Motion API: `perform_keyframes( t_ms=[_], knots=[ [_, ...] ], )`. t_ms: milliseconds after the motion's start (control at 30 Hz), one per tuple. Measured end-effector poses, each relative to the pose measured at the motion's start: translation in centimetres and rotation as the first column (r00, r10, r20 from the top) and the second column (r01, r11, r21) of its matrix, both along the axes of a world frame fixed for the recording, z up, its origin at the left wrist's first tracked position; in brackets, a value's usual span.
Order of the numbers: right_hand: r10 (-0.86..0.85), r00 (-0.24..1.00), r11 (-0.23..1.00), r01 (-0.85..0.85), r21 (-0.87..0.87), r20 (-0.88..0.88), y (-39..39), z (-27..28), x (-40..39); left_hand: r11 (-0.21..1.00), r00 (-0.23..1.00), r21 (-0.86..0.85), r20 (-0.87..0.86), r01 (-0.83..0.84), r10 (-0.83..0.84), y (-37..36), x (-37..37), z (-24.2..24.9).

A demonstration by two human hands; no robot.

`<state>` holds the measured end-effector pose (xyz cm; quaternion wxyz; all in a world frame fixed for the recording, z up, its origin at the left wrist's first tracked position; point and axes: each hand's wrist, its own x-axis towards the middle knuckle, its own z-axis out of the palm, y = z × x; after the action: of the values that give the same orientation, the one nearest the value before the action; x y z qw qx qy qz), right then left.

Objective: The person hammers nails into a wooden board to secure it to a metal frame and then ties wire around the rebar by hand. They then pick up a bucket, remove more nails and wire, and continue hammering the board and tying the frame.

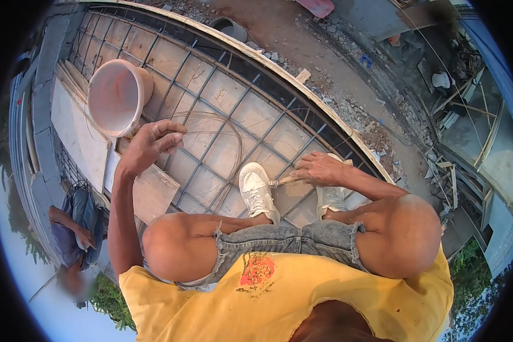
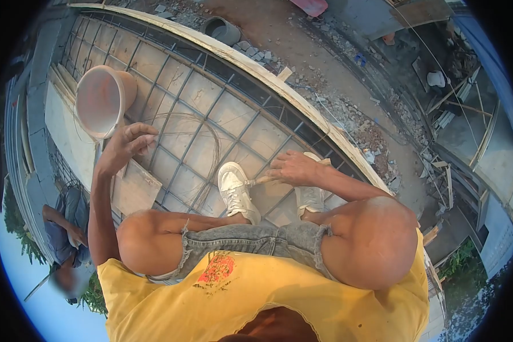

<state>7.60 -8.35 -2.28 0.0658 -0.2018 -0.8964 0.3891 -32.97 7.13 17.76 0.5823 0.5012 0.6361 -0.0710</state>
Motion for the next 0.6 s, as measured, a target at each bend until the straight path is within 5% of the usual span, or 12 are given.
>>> perform_keyframes(
  t_ms=[100, 133, 233, 367, 467, 600],
  knots=[
    [-0.186, 0.982, 0.959, 0.173, -0.226, -0.041, 5.0, 5.4, -0.2, 0.983, 0.998, 0.175, 0.043, -0.052, 0.045, 0.6, 2.4, 3.0],
    [-0.272, 0.950, 0.959, 0.256, -0.118, -0.153, 6.8, 7.1, -0.5, 0.969, 0.997, 0.240, 0.068, -0.059, 0.044, 1.0, 3.6, 4.0],
    [-0.410, 0.865, 0.893, 0.445, 0.065, -0.290, 11.9, 12.8, -2.4, 0.868, 0.951, 0.397, -0.043, 0.298, -0.307, 2.0, 9.4, 7.4],
    [-0.279, 0.944, 0.960, 0.277, -0.036, -0.178, 14.0, 13.2, -5.3, 0.722, 0.799, 0.369, -0.115, 0.586, -0.590, 3.4, 15.8, 7.9],
    [-0.038, 0.999, 0.779, 0.044, -0.626, 0.023, 15.9, 13.7, -6.8, 0.700, 0.795, 0.409, -0.118, 0.585, -0.595, 4.8, 16.8, 6.5],
    [-0.300, 0.941, 0.557, 0.037, -0.830, -0.159, 15.3, 11.0, -5.1, 0.777, 0.893, 0.460, -0.094, 0.431, -0.439, 4.6, 12.6, 4.8]
  ],
)
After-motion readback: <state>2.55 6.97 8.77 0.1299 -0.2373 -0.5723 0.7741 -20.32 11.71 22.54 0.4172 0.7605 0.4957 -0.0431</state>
